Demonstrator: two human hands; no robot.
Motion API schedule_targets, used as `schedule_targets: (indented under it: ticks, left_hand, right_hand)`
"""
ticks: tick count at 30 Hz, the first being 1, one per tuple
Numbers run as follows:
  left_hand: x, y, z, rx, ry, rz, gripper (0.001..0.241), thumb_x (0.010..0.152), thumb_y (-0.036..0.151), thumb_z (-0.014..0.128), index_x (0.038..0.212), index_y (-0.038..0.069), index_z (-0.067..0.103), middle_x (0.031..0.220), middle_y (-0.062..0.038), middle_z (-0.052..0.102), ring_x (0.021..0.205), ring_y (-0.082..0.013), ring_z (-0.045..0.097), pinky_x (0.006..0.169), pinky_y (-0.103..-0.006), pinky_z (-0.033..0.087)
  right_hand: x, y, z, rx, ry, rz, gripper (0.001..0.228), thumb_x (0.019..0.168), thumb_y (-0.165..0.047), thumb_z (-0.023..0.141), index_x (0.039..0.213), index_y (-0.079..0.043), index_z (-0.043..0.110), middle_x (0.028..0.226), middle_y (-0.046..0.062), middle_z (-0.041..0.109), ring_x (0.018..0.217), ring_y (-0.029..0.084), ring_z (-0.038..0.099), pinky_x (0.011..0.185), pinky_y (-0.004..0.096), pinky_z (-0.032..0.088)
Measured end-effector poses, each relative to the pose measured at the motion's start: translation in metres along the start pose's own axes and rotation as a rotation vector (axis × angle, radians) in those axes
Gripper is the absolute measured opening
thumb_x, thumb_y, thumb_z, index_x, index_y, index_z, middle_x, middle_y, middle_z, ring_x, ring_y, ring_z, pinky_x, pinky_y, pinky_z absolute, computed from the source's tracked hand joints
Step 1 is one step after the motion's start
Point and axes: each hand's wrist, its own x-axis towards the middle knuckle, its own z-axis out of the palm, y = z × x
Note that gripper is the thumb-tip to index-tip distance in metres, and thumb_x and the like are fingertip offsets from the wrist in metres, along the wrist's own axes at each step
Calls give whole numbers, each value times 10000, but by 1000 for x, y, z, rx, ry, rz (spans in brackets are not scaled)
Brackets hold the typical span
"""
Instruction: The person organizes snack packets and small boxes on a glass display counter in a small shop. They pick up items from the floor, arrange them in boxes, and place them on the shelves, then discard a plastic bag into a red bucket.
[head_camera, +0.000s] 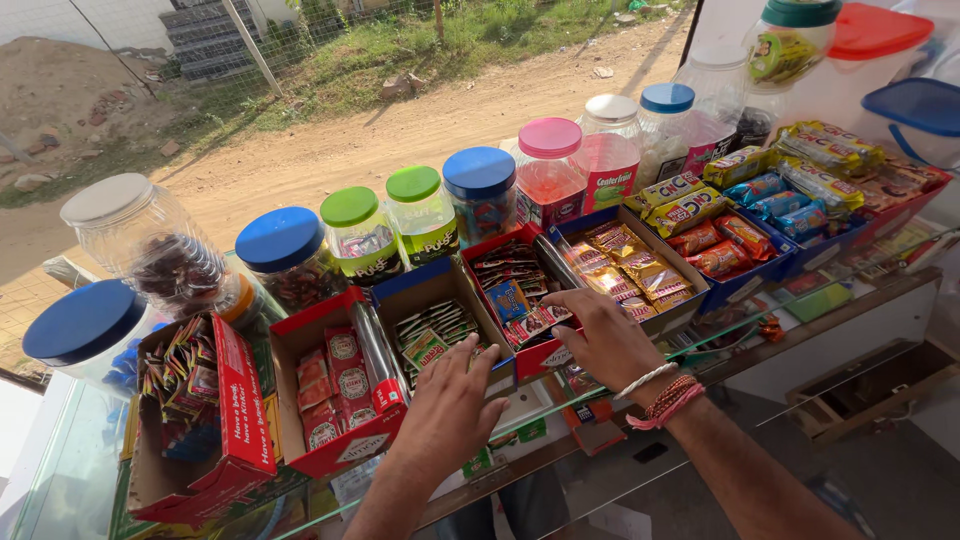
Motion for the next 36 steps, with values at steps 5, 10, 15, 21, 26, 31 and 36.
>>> schedule_targets:
  ticks: [5, 10, 15, 21, 26, 31, 36]
  left_hand:
    - [4, 22, -1, 30, 86, 126, 769, 857, 317, 725, 1496, 53, 388, 1555, -246, 338, 1450, -396, 319, 1152, -522, 257]
    - [12, 55, 3, -6, 130, 308, 775, 859, 293, 724, 1505, 34, 382, 1579, -245, 327, 1465, -401, 300, 1162, -529, 234]
    - [19, 100, 25, -79, 88, 506, 783, 890, 330, 727, 1513, 28, 362, 1589, -239, 327, 1480, -382, 289, 1191, -538, 211]
    - [17, 164, 56, -145, -192, 656, 830, 868, 304, 742, 1533, 66, 306, 1602, -218, 289, 1492, -369, 252, 1179, -535, 202]
    - [9, 208, 79, -169, -263, 780, 840, 879, 312, 741, 1543, 62, 292, 1589, -239, 292, 1481, -383, 267, 1179, -548, 212]
    - [6, 255, 101, -138, -322, 829, 826, 893, 325, 732, 1550, 71, 301, 1583, -238, 313, 1477, -395, 288, 1174, -554, 239]
    - [2, 320, 134, -143, -372, 873, 791, 902, 339, 730, 1534, 78, 333, 1578, -247, 328, 1462, -394, 319, 1163, -551, 265]
  right_hand:
    - [-33, -23, -2, -104, -22, -106, 529, 843, -168, 738, 1348, -100, 597, 1367, 159, 601, 1287, 361, 545, 1073, 475, 418]
    - [-74, -34, -23, -173, 37, -45, 541, 844, -157, 740, 1359, -90, 592, 1389, 139, 599, 1296, 344, 546, 1076, 476, 418]
    - [-133, -28, -50, -377, 132, 127, 554, 837, -178, 771, 1349, -65, 591, 1385, 148, 584, 1300, 354, 535, 1065, 491, 413]
    - [-218, -24, -79, -437, 164, 401, 553, 833, -194, 765, 1353, -98, 604, 1394, 128, 578, 1299, 333, 539, 1072, 475, 426]
    - [-271, -18, -102, -464, 156, 540, 519, 854, -217, 758, 1342, -110, 616, 1404, 121, 566, 1308, 327, 535, 1085, 485, 410]
    - [-315, 0, -126, -448, 149, 632, 489, 855, -228, 756, 1315, -116, 636, 1416, 105, 556, 1298, 332, 532, 1079, 474, 417]
    - [-372, 24, -156, -451, 157, 668, 504, 847, -236, 756, 1312, -86, 632, 1396, 99, 564, 1298, 316, 543, 1089, 459, 427]
